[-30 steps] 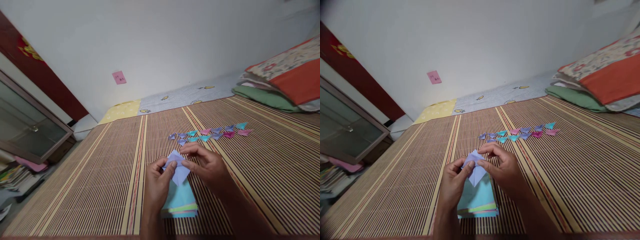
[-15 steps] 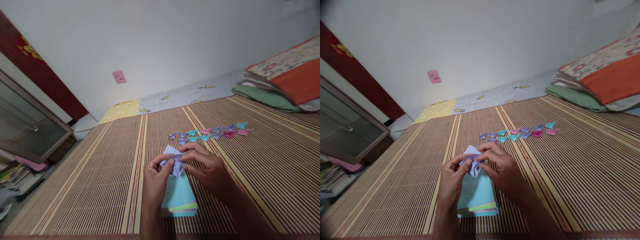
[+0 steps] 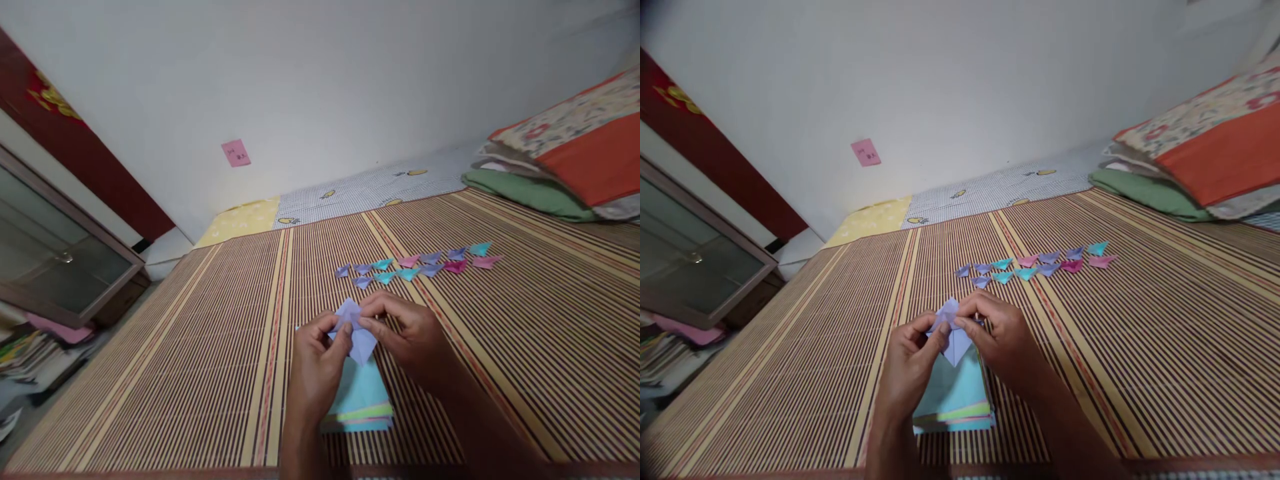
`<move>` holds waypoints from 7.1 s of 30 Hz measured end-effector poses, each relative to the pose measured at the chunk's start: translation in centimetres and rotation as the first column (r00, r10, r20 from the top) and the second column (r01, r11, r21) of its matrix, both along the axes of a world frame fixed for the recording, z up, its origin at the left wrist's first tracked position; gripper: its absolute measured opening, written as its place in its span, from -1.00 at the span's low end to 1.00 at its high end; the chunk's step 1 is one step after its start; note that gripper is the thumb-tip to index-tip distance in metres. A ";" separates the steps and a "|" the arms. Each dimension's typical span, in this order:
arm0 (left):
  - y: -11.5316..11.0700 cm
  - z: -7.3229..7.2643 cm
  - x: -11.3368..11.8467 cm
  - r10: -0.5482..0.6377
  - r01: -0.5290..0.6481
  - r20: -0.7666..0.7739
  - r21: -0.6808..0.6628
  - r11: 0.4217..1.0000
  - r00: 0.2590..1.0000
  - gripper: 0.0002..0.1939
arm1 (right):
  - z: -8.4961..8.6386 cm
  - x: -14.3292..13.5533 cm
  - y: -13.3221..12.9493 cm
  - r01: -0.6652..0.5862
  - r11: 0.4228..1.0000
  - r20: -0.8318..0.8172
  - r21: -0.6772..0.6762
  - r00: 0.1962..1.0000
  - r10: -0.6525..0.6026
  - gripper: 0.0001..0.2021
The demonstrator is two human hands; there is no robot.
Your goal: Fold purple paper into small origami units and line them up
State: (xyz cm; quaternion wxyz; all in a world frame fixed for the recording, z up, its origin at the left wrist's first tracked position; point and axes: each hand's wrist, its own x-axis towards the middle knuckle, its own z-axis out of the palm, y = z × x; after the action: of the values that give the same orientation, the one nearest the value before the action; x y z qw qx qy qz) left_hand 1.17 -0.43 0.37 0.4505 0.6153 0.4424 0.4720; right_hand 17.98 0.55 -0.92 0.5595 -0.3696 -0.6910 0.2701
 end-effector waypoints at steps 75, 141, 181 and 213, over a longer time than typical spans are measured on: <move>0.1 0.2 1.0 0.232 -0.209 0.257 -0.115 0.971 0.938 -0.74 | 0.4 -1.2 -0.4 0.247 0.969 -0.071 0.016 0.967 -0.245 -0.82; 0.4 -0.5 2.1 0.362 -0.116 0.555 -0.428 0.896 0.749 -0.60 | -0.2 0.7 0.2 -0.101 0.935 -0.357 -0.339 0.934 -0.028 -0.83; 0.4 -1.4 1.2 0.258 -0.095 0.475 -0.340 0.936 0.842 -0.70 | -0.1 0.5 -0.1 -0.024 0.953 -0.020 -0.302 1.000 0.019 -0.83; 0.2 -1.0 1.3 0.093 0.079 0.440 -0.357 0.931 0.893 -0.66 | -0.1 -0.2 -0.4 -0.100 0.913 -0.168 -0.396 0.985 0.035 -0.80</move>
State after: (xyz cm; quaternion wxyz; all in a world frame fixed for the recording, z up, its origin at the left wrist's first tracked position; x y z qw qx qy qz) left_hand 2.47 -0.22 -0.65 0.6451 0.3931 0.4084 0.5124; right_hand 17.76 0.14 -1.00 0.5143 -0.4302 -0.5867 0.4540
